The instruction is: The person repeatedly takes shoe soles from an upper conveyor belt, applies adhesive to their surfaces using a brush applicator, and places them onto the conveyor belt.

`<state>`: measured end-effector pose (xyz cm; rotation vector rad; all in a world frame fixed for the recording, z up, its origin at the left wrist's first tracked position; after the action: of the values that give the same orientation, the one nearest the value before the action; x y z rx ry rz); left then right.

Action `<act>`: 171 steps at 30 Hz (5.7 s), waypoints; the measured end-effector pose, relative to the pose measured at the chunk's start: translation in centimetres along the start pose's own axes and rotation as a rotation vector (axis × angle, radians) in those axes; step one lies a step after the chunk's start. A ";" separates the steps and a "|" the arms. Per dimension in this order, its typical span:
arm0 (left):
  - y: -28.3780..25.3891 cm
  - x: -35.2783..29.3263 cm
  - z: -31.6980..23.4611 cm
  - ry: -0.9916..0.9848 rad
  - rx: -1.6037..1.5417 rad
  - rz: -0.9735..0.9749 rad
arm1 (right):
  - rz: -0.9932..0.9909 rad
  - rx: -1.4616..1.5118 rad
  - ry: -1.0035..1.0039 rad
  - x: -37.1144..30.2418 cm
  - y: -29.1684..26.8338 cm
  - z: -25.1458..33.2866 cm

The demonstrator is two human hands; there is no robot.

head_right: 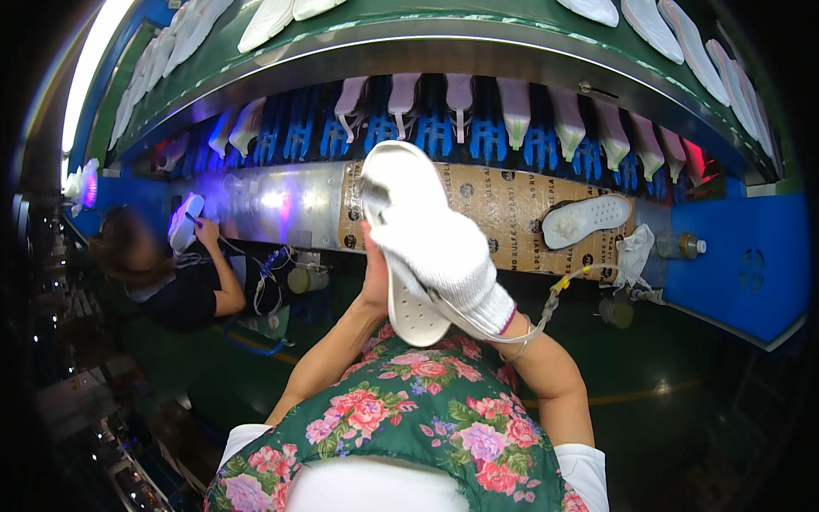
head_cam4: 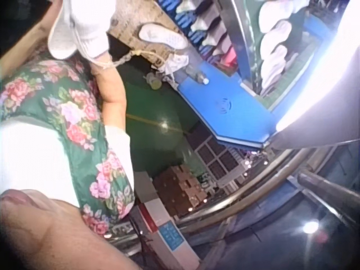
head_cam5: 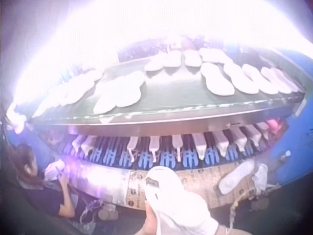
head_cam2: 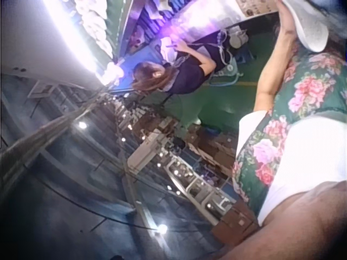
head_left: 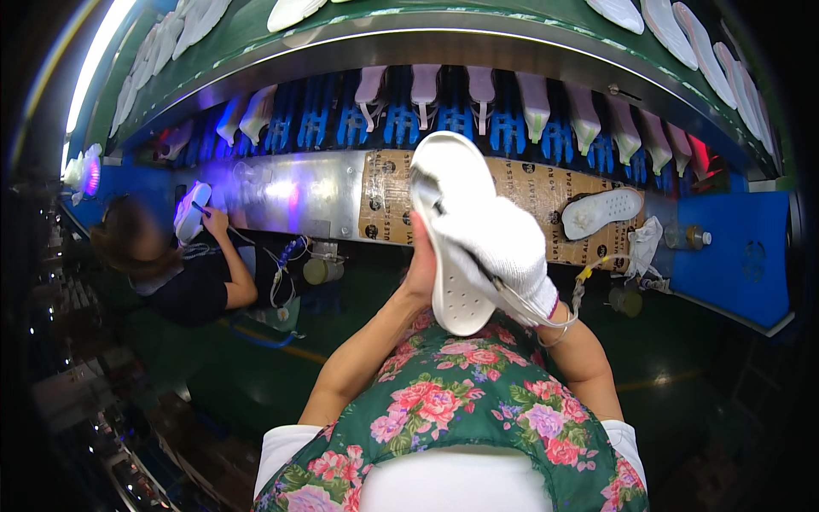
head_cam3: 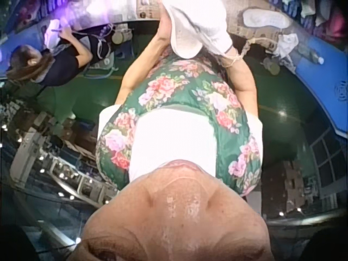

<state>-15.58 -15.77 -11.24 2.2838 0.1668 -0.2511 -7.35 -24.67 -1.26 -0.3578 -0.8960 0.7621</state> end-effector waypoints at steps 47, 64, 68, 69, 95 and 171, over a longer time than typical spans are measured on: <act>-7.1 3.6 -5.7 0.225 -0.572 0.269 | 0.050 0.347 -0.020 0.5 2.1 -0.1; -6.5 4.6 -7.7 -0.007 -0.353 0.257 | 0.303 0.434 -0.016 -1.4 4.1 0.5; -6.5 4.7 -7.9 -0.083 -0.297 0.302 | 0.232 0.513 0.066 -0.3 2.1 -0.1; -6.3 4.8 -7.7 -0.119 -0.278 0.320 | 0.199 0.419 0.046 -0.2 2.0 -0.2; -4.7 7.2 -8.7 -0.698 0.785 0.215 | 0.278 0.342 0.125 -0.6 2.4 -0.9; -0.4 3.0 1.0 0.182 -0.380 -0.053 | -0.190 0.048 0.047 2.5 -4.2 0.3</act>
<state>-12.90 -16.09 -12.86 1.9231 0.3388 -0.0326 -4.76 -25.77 2.78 -0.2434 -0.8524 0.5967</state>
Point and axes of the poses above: each hand's wrist, its own x-axis towards the middle knuckle, its own y-axis out of the palm, z = x × y, the point moved 4 cm from there along x, towards the middle knuckle, and after that the axes turned 5 degrees about z, right-handed, at the moved point
